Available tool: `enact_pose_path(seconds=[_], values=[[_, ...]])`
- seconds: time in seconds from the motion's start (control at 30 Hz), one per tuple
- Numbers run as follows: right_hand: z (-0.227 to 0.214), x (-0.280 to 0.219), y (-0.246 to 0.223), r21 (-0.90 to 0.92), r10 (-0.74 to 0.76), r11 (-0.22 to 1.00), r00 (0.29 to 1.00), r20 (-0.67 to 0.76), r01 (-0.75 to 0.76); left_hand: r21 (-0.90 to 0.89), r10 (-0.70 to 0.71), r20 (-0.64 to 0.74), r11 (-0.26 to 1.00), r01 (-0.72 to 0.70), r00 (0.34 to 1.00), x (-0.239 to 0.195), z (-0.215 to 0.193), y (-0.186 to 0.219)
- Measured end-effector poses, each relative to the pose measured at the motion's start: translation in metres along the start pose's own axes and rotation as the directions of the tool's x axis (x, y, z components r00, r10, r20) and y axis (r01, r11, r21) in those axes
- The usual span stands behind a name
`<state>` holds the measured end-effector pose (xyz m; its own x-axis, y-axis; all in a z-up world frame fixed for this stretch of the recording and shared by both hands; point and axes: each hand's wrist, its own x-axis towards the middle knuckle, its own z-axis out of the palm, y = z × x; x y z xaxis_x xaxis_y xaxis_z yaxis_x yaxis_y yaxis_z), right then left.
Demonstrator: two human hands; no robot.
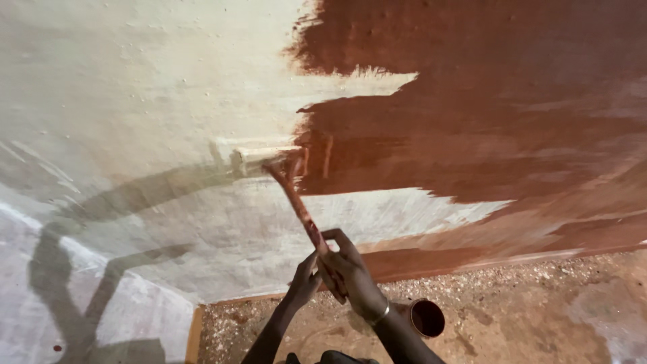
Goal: The person paints a wall with reddish-brown paint using a brush. They repeatedly dip the brush into a paint can on the floor and apply paint in broad strokes to cover the unpainted surface.
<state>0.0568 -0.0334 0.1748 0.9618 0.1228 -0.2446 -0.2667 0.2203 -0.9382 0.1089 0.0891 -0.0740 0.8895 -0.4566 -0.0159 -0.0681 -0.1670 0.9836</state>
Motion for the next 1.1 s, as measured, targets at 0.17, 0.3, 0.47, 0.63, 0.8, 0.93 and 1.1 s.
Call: enact_pose_path(seconds=[0.17, 0.3, 0.47, 0.63, 0.8, 0.93, 1.1], values=[[-0.047, -0.009, 0.002, 0.307, -0.005, 0.947, 0.961, -0.275, 0.092, -0.040, 0.010, 0.017, 0.999, -0.009, 1.000, -0.003, -0.003, 0.008], [-0.080, -0.024, -0.009, 0.110, -0.343, 0.876, 0.766, -0.544, 0.470, -0.059, 0.026, 0.032, 0.998, -0.024, 0.999, -0.004, -0.007, 0.023], [-0.038, -0.015, -0.017, 0.156, -0.204, 0.936, 0.845, -0.494, 0.317, -0.054, 0.056, 0.033, 0.997, -0.054, 0.998, -0.006, -0.010, 0.017], [0.020, -0.008, -0.009, 0.033, 0.032, 0.999, 0.999, 0.002, -0.032, -0.220, -0.138, 0.093, 0.963, 0.155, 0.986, 0.003, -0.003, -0.003], [-0.002, -0.008, -0.008, 0.303, 0.173, 0.949, 0.951, -0.257, -0.091, -0.017, 0.127, -0.005, 0.992, -0.127, 0.992, 0.000, -0.007, -0.003], [-0.045, -0.020, -0.015, 0.181, -0.295, 0.883, 0.811, -0.505, 0.433, -0.050, 0.039, 0.029, 0.998, -0.037, 0.999, -0.004, -0.012, 0.013], [-0.029, -0.023, -0.014, 0.163, -0.281, 0.891, 0.797, -0.534, 0.423, -0.053, 0.048, 0.029, 0.998, -0.046, 0.998, -0.003, -0.012, 0.007]])
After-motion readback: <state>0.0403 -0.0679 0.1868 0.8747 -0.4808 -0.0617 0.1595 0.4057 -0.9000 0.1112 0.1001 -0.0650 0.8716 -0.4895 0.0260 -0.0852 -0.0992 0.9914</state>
